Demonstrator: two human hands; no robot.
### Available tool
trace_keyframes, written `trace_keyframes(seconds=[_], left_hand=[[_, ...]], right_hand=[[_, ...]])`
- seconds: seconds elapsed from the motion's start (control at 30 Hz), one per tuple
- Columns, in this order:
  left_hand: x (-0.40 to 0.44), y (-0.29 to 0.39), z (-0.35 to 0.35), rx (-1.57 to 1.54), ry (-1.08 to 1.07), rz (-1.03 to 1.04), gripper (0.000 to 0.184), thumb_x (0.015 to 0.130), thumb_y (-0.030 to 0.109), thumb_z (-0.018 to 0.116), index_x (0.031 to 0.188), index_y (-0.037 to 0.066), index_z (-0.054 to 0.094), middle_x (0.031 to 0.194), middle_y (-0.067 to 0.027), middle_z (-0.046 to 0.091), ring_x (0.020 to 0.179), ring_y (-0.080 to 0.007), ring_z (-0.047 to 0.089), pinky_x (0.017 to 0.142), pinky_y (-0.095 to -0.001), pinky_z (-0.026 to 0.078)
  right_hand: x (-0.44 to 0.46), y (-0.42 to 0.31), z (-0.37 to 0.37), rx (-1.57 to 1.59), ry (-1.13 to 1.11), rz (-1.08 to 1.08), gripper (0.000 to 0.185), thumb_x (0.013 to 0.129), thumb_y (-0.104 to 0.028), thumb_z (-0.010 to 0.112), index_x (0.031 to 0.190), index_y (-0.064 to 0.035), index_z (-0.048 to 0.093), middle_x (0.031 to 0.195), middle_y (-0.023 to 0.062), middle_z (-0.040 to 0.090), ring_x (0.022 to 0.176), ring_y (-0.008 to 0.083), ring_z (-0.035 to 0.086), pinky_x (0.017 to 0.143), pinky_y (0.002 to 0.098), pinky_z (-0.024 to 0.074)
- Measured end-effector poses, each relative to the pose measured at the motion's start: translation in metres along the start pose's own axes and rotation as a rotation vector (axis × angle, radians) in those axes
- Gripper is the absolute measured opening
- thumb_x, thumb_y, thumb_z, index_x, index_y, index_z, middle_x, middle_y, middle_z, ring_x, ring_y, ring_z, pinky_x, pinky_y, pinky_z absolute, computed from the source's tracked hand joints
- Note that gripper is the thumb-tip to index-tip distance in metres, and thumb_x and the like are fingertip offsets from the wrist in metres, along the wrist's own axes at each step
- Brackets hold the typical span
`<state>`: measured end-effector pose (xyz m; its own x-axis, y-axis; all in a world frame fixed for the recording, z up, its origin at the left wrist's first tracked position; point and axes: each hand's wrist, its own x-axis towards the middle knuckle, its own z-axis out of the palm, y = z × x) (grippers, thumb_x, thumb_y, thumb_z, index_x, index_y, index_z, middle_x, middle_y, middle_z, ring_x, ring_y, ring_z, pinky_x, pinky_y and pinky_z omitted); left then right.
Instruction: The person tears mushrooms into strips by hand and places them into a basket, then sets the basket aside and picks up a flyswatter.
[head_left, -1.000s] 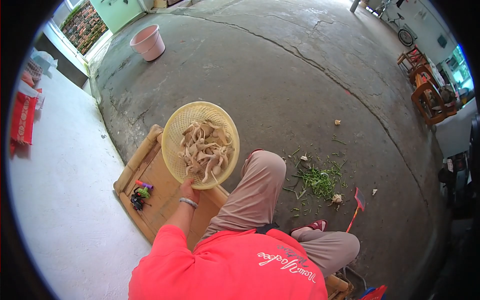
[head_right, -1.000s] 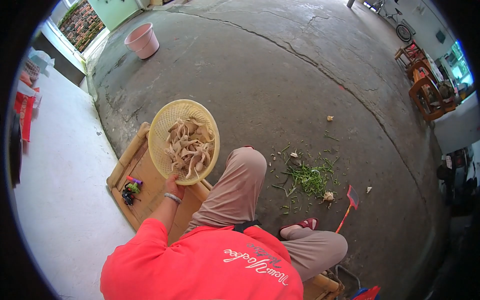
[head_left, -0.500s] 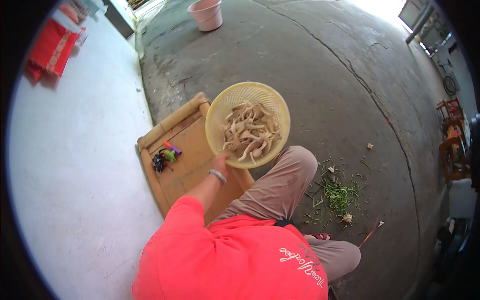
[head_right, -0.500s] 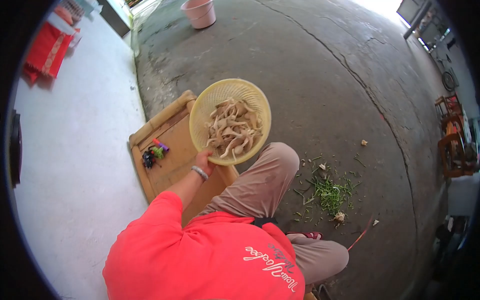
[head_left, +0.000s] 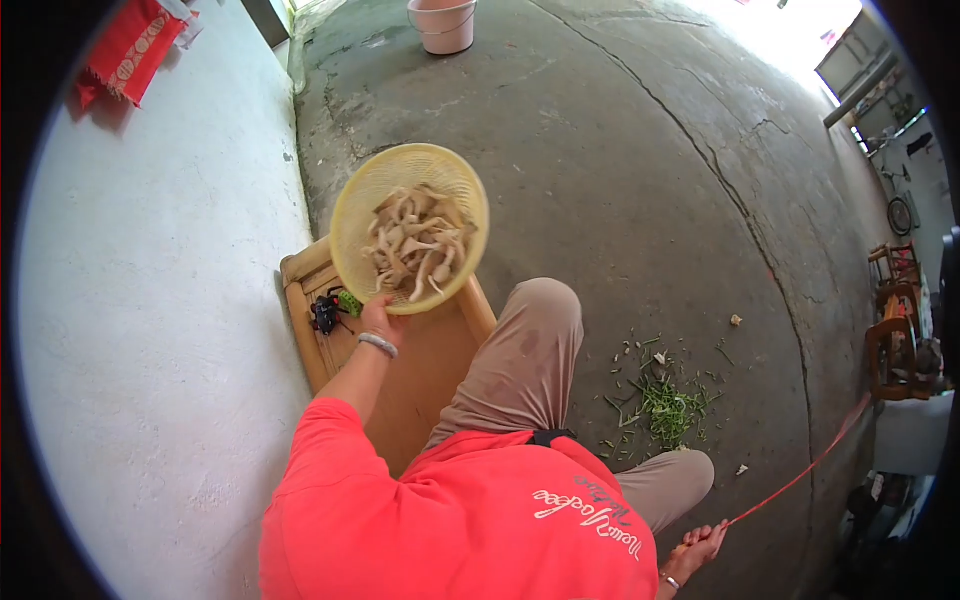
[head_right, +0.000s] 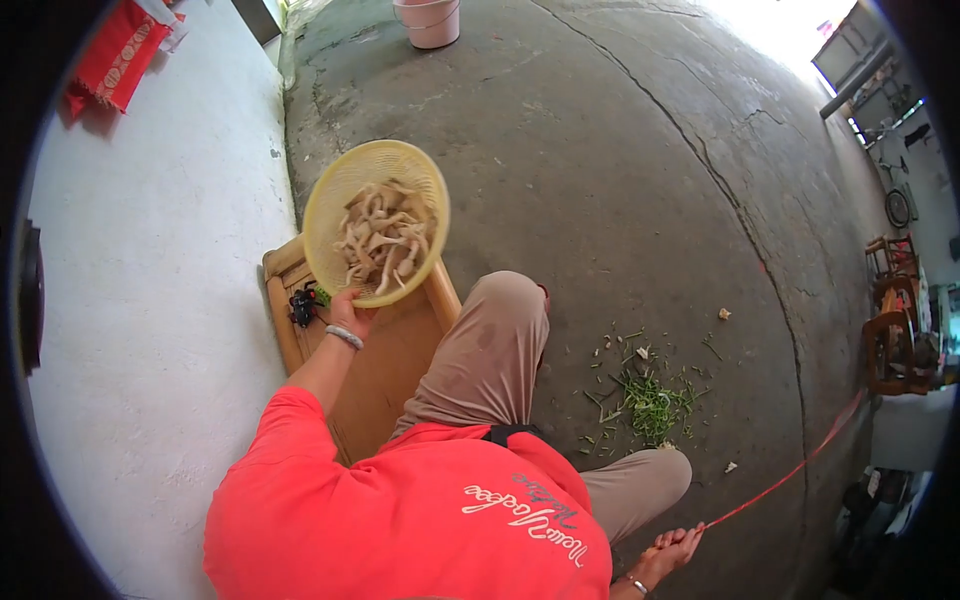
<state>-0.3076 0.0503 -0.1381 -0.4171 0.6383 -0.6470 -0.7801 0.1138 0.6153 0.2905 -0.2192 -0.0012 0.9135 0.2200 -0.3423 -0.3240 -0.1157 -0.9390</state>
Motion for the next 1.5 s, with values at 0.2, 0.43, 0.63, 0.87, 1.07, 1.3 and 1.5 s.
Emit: trace_keyframes(seconds=[0.2,0.43,0.63,0.87,1.07,1.3,1.5], left_hand=[[0.041,0.041,0.007,-0.058,0.088,0.094,0.011,0.08,0.011,0.053,0.09,0.007,0.049,0.083,-0.0072,0.057,0.07,-0.0239,0.058,0.054,-0.0365,0.05],[0.101,0.072,0.051,0.021,0.092,0.12,0.016,0.084,0.02,0.052,0.089,0.005,0.05,0.074,-0.0076,0.056,0.06,-0.0208,0.057,0.053,-0.0332,0.054],[0.158,0.082,0.099,0.016,0.182,0.137,0.031,0.077,0.019,0.062,0.1,0.0,0.053,0.088,-0.0138,0.059,0.065,-0.0231,0.058,0.052,-0.0345,0.05],[0.181,0.08,0.114,-0.028,0.329,0.232,0.031,0.078,0.019,0.06,0.101,-0.001,0.056,0.096,-0.0163,0.06,0.076,-0.0269,0.06,0.055,-0.0372,0.049],[0.206,0.078,0.098,0.05,0.379,0.237,0.035,0.08,0.023,0.058,0.107,0.004,0.049,0.093,-0.0151,0.062,0.074,-0.0273,0.063,0.057,-0.0366,0.053],[0.205,0.079,0.076,0.157,0.351,0.256,0.029,0.083,0.03,0.054,0.105,0.011,0.051,0.091,-0.0057,0.064,0.071,-0.0213,0.066,0.056,-0.0309,0.051],[0.194,0.084,0.072,0.226,0.411,0.253,0.025,0.083,0.033,0.055,0.1,0.015,0.054,0.087,-0.0003,0.065,0.069,-0.015,0.064,0.052,-0.0253,0.05]], right_hand=[[-0.049,-0.041,0.093,0.051,-0.228,-0.136,0.038,0.097,-0.013,0.041,0.135,-0.0127,0.042,0.059,-0.0038,0.035,0.04,0.0045,0.029,0.034,0.0205,0.0247],[-0.132,-0.075,0.185,-0.082,-0.475,-0.356,0.052,0.096,-0.01,0.046,0.145,-0.014,0.03,0.06,-0.0042,0.034,0.042,0.0027,0.028,0.035,0.0185,0.0245],[-0.136,-0.08,0.225,-0.103,-0.595,-0.491,0.055,0.094,-0.011,0.052,0.145,-0.0129,0.03,0.061,-0.004,0.036,0.043,0.0028,0.029,0.036,0.0179,0.0259],[-0.091,-0.075,0.296,-0.183,-0.69,-0.58,0.049,0.094,-0.009,0.051,0.141,-0.0076,0.037,0.062,-0.0042,0.037,0.044,0.0021,0.031,0.037,0.0179,0.0269],[-0.029,-0.054,0.413,-0.223,-0.845,-0.614,0.047,0.092,-0.004,0.049,0.139,-0.0035,0.04,0.061,-0.0045,0.04,0.046,0.0011,0.033,0.038,0.0178,0.0291],[0.03,-0.017,0.535,-0.258,-0.976,-0.673,0.049,0.091,-0.001,0.048,0.14,-0.0051,0.04,0.061,-0.0054,0.039,0.045,0.0015,0.033,0.039,0.0172,0.0299],[0.066,0.016,0.64,-0.201,-1.008,-0.698,0.049,0.089,0.002,0.05,0.137,-0.0058,0.045,0.061,-0.0074,0.04,0.048,0.0011,0.035,0.042,0.0175,0.0325]])
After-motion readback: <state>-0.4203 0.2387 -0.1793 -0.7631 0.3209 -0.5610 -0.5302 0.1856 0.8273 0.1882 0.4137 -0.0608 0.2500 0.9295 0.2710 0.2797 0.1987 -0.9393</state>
